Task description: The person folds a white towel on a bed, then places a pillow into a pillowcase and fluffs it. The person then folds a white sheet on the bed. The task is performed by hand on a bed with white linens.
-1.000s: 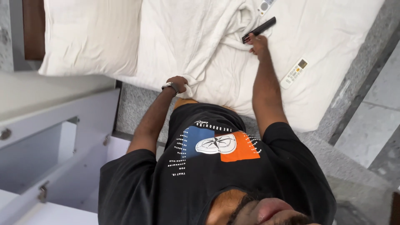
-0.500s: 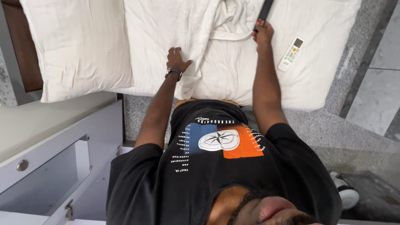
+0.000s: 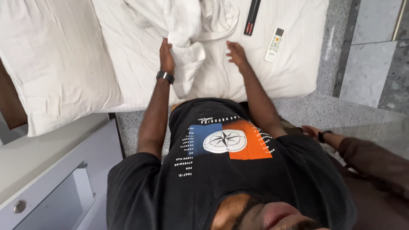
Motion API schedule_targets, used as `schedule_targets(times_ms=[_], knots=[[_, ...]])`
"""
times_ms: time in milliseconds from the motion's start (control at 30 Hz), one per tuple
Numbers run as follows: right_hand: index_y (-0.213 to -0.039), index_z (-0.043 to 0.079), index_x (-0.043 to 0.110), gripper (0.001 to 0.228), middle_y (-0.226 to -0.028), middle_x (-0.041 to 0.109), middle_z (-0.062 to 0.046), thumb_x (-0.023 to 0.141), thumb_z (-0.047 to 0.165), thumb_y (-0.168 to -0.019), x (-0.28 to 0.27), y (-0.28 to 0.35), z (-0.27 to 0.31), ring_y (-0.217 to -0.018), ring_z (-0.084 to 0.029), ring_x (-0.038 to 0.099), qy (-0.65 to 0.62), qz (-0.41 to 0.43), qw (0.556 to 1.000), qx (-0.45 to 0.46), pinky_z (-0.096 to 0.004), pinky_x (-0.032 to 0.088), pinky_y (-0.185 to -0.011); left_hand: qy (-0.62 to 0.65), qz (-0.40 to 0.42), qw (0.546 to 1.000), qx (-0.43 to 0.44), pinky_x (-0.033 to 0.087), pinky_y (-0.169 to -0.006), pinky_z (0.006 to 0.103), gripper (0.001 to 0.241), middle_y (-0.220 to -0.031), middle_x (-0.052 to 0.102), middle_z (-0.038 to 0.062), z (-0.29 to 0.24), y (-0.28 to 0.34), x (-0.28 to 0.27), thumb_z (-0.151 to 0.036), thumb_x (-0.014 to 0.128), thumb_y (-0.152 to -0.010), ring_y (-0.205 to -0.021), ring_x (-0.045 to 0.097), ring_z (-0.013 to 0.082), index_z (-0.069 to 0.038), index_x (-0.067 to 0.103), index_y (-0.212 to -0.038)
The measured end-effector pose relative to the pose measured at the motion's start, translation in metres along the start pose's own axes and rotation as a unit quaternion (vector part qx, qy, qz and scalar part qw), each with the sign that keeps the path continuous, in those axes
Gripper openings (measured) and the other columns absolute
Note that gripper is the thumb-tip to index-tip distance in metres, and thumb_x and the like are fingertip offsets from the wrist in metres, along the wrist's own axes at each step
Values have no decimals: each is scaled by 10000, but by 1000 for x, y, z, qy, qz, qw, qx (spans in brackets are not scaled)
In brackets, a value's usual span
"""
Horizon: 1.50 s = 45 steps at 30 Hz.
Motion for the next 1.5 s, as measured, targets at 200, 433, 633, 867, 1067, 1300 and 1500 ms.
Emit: schedule_targets(times_ms=[200, 433, 633, 867, 1067, 1300, 1500], knots=[[-1421, 10, 589, 847, -1317, 712, -178, 528, 678, -903, 90, 84, 145, -1151, -294, 716, -340, 240, 904, 96, -438, 580, -988, 23, 239, 967, 85, 373, -1166, 351, 451, -1448, 568, 83, -77, 50, 82, -163, 438, -1037, -1332, 518, 187, 9, 508, -1448], [-1303, -19, 628, 533, -1171, 726, -122, 727, 55, -785, 104, 30, 200, -1058, -230, 698, -71, 232, 942, -230, -358, 569, -955, 25, 491, 870, 36, 492, -948, 274, 137, -1112, 664, 37, -136, 121, 132, -49, 603, -1032, -1044, 610, 95, -9, 623, -1161], [-1209, -41, 671, 475, -999, 760, -101, 581, -76, -743, 83, 119, 271, -858, -220, 731, -148, 186, 945, -225, -364, 611, -772, 65, -9, 988, 142, 554, -848, 370, 158, -1110, 685, 158, -132, 22, 16, -188, 630, -1062, -970, 670, 224, -46, 593, -1120], [-1223, 10, 724, 396, -1165, 767, -76, 689, -84, -840, 109, 170, 278, -1066, -163, 725, 137, 342, 874, -317, -336, 580, -980, 114, 101, 984, -88, 552, -832, 358, 332, -1242, 631, 43, -180, 50, 54, -337, 501, -1003, -1036, 632, 148, -161, 560, -1279], [-1135, 18, 750, 344, -1092, 773, -80, 786, -17, -795, 95, 157, 256, -1024, -172, 723, 198, 312, 881, -295, -345, 571, -946, 75, 221, 968, 95, 549, -824, 263, 92, -993, 713, 7, -201, 45, 84, -114, 703, -961, -886, 643, 86, -55, 690, -1031], [-1312, 12, 673, 675, -1260, 696, -44, 503, 600, -1027, 59, 146, 256, -1239, -152, 585, -32, 319, 930, -181, -319, 369, -1181, 92, 222, 952, 191, 499, -889, 281, 133, -965, 624, -18, -241, 67, 95, 7, 722, -875, -920, 584, 87, -75, 617, -886], [-1310, -8, 662, 572, -1100, 673, -58, 595, 495, -1045, 73, 119, 226, -977, -142, 574, 3, 200, 977, -79, -317, 482, -889, -7, 308, 923, 232, 484, -929, 299, 113, -954, 644, 14, -205, 60, 113, 12, 725, -910, -931, 592, 112, -63, 641, -908]])
Point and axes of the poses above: each hand's wrist, its own y-axis away from the middle knuckle, its own x-axis out of the palm, z = x × y, the point moved 8 cm from there along -y, towards the middle knuckle
